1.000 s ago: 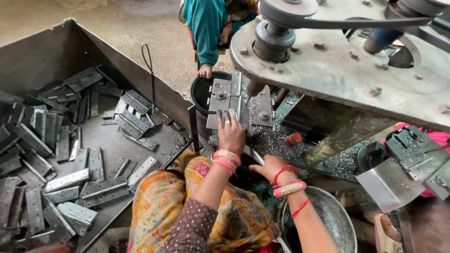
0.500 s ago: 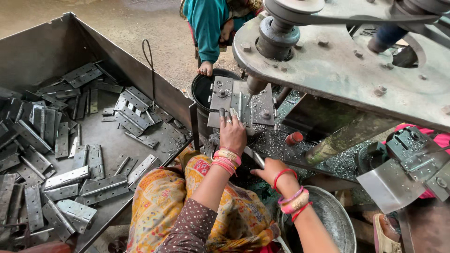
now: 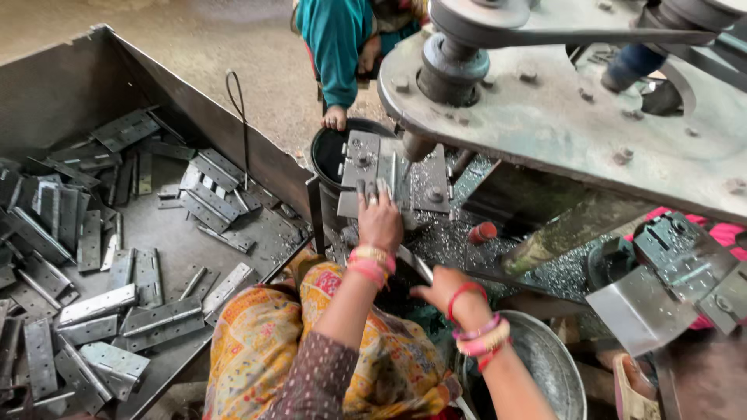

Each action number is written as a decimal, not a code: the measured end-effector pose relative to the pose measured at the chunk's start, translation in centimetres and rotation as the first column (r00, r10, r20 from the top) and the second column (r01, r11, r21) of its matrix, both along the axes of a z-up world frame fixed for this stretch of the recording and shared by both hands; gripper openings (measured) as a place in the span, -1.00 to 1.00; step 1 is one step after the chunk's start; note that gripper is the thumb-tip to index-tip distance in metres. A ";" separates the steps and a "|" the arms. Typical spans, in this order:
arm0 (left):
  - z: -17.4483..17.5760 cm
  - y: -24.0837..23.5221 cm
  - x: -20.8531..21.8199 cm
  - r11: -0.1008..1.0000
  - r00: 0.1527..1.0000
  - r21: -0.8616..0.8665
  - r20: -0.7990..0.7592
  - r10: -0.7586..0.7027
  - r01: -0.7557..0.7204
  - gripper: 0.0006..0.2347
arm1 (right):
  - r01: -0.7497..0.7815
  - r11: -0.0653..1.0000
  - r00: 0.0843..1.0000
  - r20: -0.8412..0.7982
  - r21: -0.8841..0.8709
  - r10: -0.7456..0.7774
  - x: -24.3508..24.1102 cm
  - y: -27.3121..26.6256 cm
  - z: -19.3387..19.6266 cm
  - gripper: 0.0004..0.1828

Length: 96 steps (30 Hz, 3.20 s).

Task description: The person picks up metal plates from a bin, places them individually into a machine jig, drills holes into the plates using a drill press, and then tosses the plates into a pile.

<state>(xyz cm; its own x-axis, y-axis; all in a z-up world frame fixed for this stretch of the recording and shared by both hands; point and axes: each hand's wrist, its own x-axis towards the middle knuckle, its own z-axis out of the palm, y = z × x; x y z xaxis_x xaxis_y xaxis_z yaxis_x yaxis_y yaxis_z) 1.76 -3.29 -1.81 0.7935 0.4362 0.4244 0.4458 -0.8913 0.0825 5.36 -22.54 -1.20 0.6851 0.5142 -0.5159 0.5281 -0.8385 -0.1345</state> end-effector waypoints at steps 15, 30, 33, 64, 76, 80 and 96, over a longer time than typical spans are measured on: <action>0.9 1.6 0.5 0.991 0.994 -0.112 -0.061 -0.085 0.078 -0.72 | 0.109 0.986 0.989 -0.111 0.128 -0.095 -1.0 -1.7 -2.4 -0.33; 2.2 4.6 2.6 0.981 0.988 -0.177 -0.113 -0.103 0.082 -0.74 | 0.088 0.976 0.994 0.049 0.200 -0.099 -3.3 -3.8 -6.1 -0.33; 3.5 4.0 1.6 0.974 0.974 -0.209 -0.182 -0.131 0.092 -0.74 | 0.128 0.949 0.987 0.055 0.290 -0.150 -1.7 -2.1 -2.2 -0.34; 5.5 0.9 -2.4 0.974 0.983 -0.136 0.019 -0.183 0.184 -0.83 | 0.011 0.595 0.880 0.275 0.804 -0.387 -2.6 -1.0 1.7 -0.31; 1.2 -1.4 -5.1 0.997 0.994 0.018 0.072 -0.080 0.079 -0.65 | 0.036 0.626 0.901 0.246 0.779 -0.358 -2.9 -0.6 1.8 -0.32; 1.0 -1.6 -3.1 0.984 0.998 -0.163 0.018 -0.067 0.069 -0.70 | -0.025 0.654 0.907 0.293 0.756 -0.304 -2.5 -1.4 0.2 -0.29; 1.1 -0.7 -2.9 0.998 0.998 -0.037 0.046 -0.040 0.042 -0.70 | 0.014 0.992 0.999 0.035 0.126 -0.018 0.0 -1.4 -3.6 -0.33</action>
<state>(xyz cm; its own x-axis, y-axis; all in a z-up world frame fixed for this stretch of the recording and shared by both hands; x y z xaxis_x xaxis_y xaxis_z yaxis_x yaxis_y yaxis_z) -1.10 -3.98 -0.71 0.7916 0.4199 0.4439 0.4038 -0.9047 0.1357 5.40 -23.91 -4.79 0.7104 0.5623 -0.4233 0.5212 -0.8245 -0.2205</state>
